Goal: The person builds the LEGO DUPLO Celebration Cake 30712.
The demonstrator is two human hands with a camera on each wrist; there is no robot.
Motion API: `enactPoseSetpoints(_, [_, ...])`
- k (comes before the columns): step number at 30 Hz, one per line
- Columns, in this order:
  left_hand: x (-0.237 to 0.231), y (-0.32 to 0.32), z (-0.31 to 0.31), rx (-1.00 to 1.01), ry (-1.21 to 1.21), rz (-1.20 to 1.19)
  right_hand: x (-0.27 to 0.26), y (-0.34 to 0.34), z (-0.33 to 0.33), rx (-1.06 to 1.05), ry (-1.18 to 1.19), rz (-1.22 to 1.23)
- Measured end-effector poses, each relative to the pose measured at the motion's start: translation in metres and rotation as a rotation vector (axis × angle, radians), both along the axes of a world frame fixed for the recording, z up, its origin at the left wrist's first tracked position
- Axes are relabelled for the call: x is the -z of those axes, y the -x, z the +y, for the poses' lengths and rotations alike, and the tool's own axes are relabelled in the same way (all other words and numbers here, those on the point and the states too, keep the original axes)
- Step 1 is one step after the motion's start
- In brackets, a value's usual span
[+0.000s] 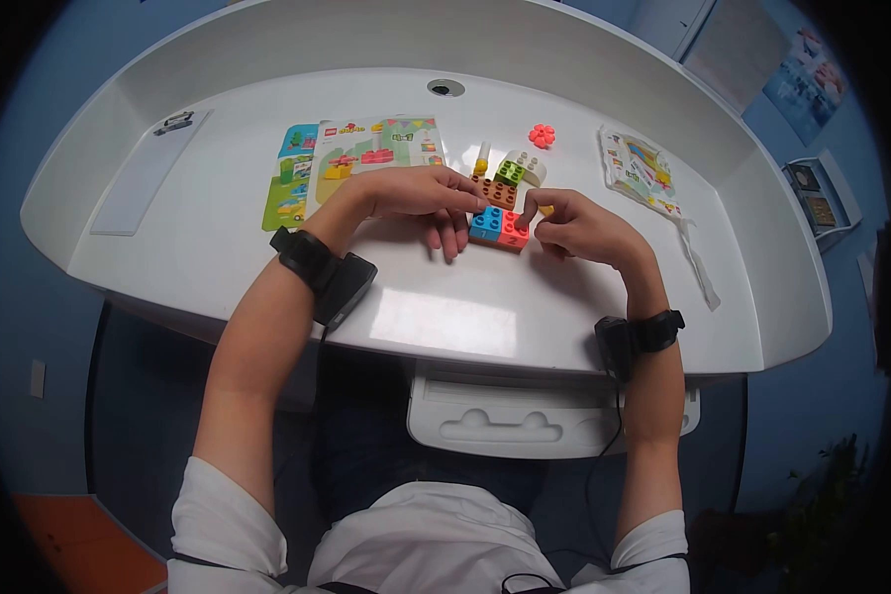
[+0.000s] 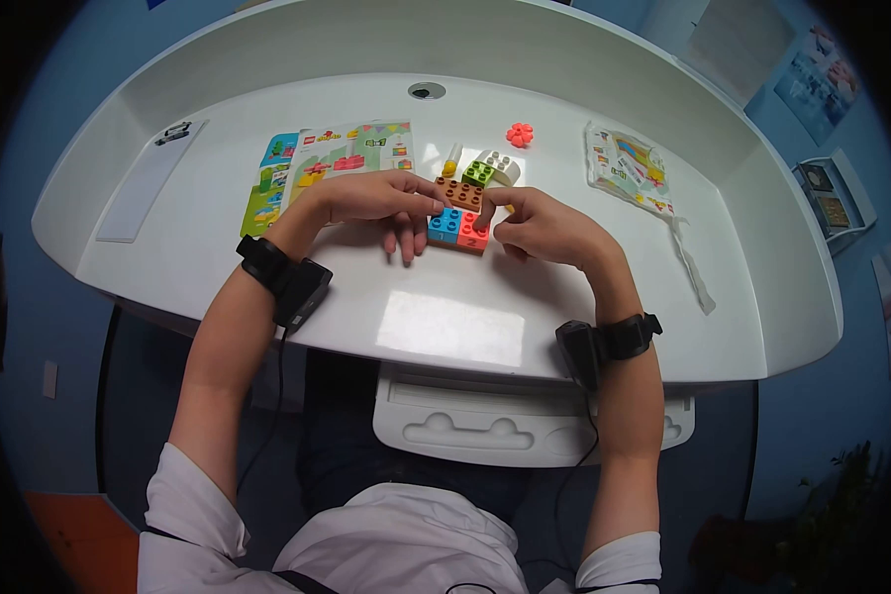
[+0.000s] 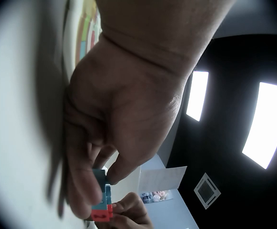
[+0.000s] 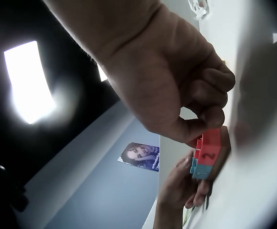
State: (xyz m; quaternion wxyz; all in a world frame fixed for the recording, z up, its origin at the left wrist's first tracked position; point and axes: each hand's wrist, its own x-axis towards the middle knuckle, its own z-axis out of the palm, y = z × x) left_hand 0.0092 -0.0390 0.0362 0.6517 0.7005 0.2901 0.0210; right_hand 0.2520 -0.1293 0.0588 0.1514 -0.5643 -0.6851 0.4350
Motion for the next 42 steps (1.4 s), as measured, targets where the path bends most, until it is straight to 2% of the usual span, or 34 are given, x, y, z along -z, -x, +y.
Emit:
enactPoseSetpoints(8, [0.001, 0.000, 0.002, 0.028, -0.014, 0.016, 0.006, 0.002, 0.003, 0.020, -0.024, 0.009])
enactPoseSetpoints(11, [0.001, -0.001, 0.001, 0.021, -0.017, 0.025, 0.015, 0.002, 0.002, 0.047, -0.129, 0.097])
enactPoseSetpoints(17, [0.001, 0.001, 0.002, 0.016, 0.014, -0.011, 0.014, -0.005, 0.005, -0.045, -0.132, 0.097])
enactPoseSetpoints(19, [0.001, 0.003, 0.002, -0.001, 0.046, -0.037, 0.021, -0.005, 0.009, 0.036, -0.266, 0.256])
enactPoseSetpoints(20, [0.001, 0.004, 0.002, -0.005, 0.044, -0.040, 0.020, -0.005, 0.009, 0.032, -0.268, 0.254])
enactPoseSetpoints(22, [0.001, 0.004, 0.002, -0.037, 0.081, -0.052, 0.018, -0.001, 0.006, 0.204, -0.326, 0.173])
enactPoseSetpoints(23, [0.001, 0.005, 0.002, -0.040, 0.080, -0.055, 0.015, 0.002, 0.005, 0.199, -0.327, 0.170])
enactPoseSetpoints(25, [-0.001, 0.007, 0.002, -0.024, 0.056, -0.087, 0.013, 0.005, 0.002, 0.165, -0.324, -0.127])
enactPoseSetpoints(28, [-0.003, 0.007, 0.004, -0.063, 0.017, -0.183, 0.019, 0.004, 0.005, 0.063, -0.409, -0.258])
enactPoseSetpoints(32, [-0.001, 0.010, 0.013, -0.101, 0.025, -0.209, 0.023, 0.004, 0.005, 0.071, -0.450, -0.205])
enactPoseSetpoints(38, [-0.001, 0.008, 0.008, -0.067, 0.008, -0.034, 0.019, 0.007, 0.003, 0.091, -0.382, -0.263])
enactPoseSetpoints(40, [-0.001, 0.006, 0.007, -0.073, -0.052, -0.012, 0.023, 0.006, 0.005, 0.075, -0.446, -0.260])
enactPoseSetpoints(42, [-0.001, 0.003, 0.005, -0.056, -0.125, -0.003, 0.015, 0.005, 0.004, 0.060, -0.398, -0.294])
